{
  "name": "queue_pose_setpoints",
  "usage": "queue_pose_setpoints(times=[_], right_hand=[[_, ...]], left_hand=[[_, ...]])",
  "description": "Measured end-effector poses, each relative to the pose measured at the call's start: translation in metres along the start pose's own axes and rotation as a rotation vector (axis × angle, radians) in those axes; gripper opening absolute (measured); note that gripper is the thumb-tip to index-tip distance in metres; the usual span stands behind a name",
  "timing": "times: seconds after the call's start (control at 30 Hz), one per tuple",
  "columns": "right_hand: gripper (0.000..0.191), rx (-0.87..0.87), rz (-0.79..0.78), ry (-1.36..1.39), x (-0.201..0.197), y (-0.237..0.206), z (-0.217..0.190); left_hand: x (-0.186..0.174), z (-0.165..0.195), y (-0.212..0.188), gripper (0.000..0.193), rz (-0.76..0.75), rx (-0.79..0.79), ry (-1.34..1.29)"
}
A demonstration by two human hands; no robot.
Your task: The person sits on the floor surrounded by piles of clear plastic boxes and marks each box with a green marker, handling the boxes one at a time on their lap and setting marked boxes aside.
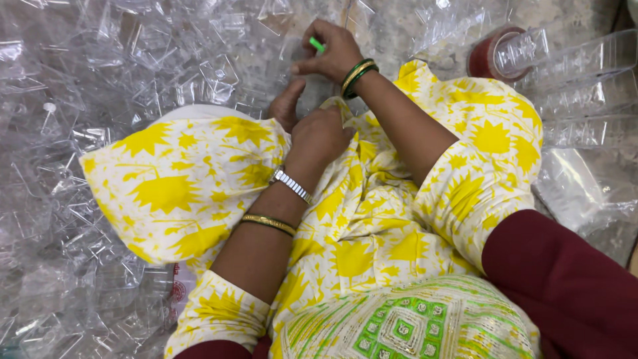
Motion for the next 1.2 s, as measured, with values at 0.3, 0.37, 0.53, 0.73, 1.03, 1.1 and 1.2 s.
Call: queue_pose_setpoints(times=[0.3,0.37,0.53,0.73,1.03,1.1,1.2], right_hand=[[0.046,0.092,0.184,0.008,-0.002,-0.003,-0.003],[0.046,0.187,0.322,0.048,-0.007,-0.007,0.002],[0.016,0.29,0.322,0.644,-0.053,-0.037,0.009],[0.008,0.223,0.29,0.754,-0.072,-0.104,-0.032],[0.02,0.081,0.259,0.816,-0.076,-0.129,-0.064],[0.029,-0.12,0.39,0.542,-0.089,-0.128,-0.066],[0.046,-0.189,0.292,0.352,-0.095,-0.132,-0.063]], left_hand=[[-0.003,-0.007,0.009,0.044,-0.026,0.014,-0.002],[-0.005,-0.008,0.011,0.039,-0.021,-0.006,-0.023],[-0.025,-0.011,0.013,0.041,0.496,0.002,-0.144],[-0.027,-0.019,0.017,0.044,0.405,-0.076,-1.133],[-0.037,-0.021,0.012,0.036,0.283,0.014,-1.387],[-0.037,-0.02,0.011,0.035,0.16,0.039,-1.535],[-0.038,-0.016,0.008,0.034,-0.021,0.154,-1.624]])
Point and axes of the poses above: each hand's wrist, its own y-axis towards the middle knuckle, its own x-axis out of the palm, z = x × y, the point moved 3 cm from there along y, towards the middle knuckle, and after that the axes turned 3 degrees about y, right-handed, at the moved point
